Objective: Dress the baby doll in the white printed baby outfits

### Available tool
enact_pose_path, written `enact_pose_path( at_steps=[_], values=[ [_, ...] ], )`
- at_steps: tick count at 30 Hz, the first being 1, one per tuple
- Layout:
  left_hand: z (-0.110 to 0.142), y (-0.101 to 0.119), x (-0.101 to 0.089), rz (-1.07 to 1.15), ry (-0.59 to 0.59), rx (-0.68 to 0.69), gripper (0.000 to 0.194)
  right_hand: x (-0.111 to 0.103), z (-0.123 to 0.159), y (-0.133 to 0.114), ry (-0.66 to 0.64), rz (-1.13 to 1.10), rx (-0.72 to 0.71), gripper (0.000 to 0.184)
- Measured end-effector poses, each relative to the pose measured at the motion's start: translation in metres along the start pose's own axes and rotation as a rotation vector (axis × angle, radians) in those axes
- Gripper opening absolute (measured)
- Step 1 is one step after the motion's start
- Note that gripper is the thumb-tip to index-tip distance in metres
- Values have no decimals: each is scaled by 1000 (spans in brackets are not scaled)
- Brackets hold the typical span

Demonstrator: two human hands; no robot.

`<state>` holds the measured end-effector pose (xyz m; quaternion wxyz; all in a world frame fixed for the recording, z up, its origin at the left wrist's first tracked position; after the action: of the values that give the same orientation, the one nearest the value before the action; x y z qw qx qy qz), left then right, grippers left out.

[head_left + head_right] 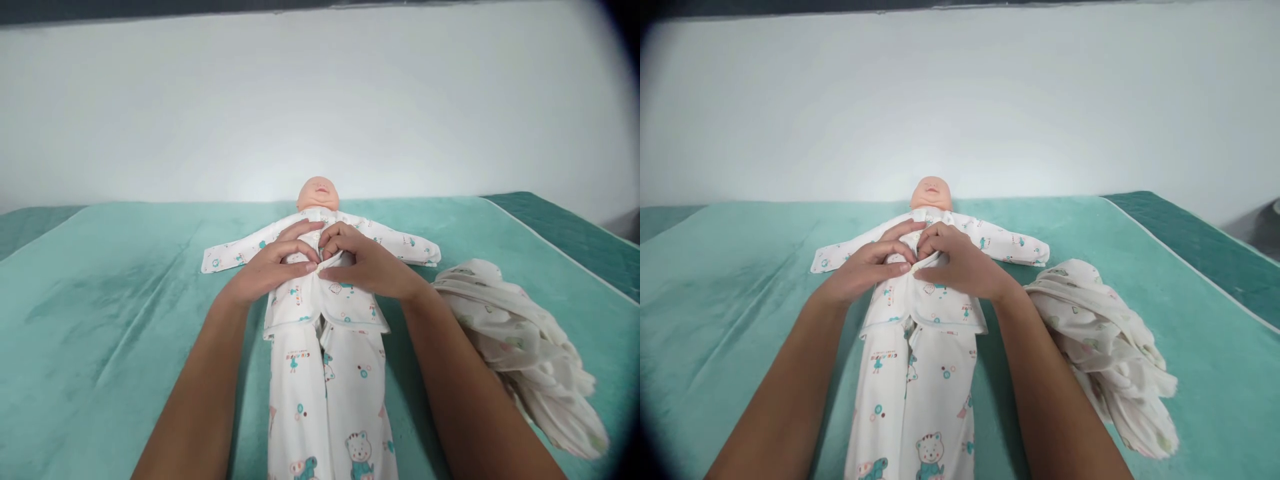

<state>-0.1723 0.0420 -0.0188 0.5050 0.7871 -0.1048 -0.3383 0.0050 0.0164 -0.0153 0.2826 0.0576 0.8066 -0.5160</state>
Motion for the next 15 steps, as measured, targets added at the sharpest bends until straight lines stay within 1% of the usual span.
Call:
enact_pose_path(
  at_steps=[4, 10, 15],
  values=[
    [-1, -3, -1, 0, 0, -8, 12, 1, -1, 1, 44, -34, -37, 12],
    [-1, 0, 0, -6, 7, -29, 12, 3, -2, 4, 44, -84, -24, 11],
    [-3, -1, 2, -18, 26, -45, 12, 2, -3, 3, 58, -79, -18, 9]
  ],
)
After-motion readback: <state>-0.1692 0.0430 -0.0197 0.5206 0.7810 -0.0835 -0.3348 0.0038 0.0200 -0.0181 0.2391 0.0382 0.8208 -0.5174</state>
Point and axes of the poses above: each hand's wrist, its own z-axis away from the middle knuckle, its own x-axis out of the palm, y = z × x, the point moved 4 cm from there along -z, towards the middle knuckle, and after that the axes turned 4 degrees about x, right-handed, at the moved point
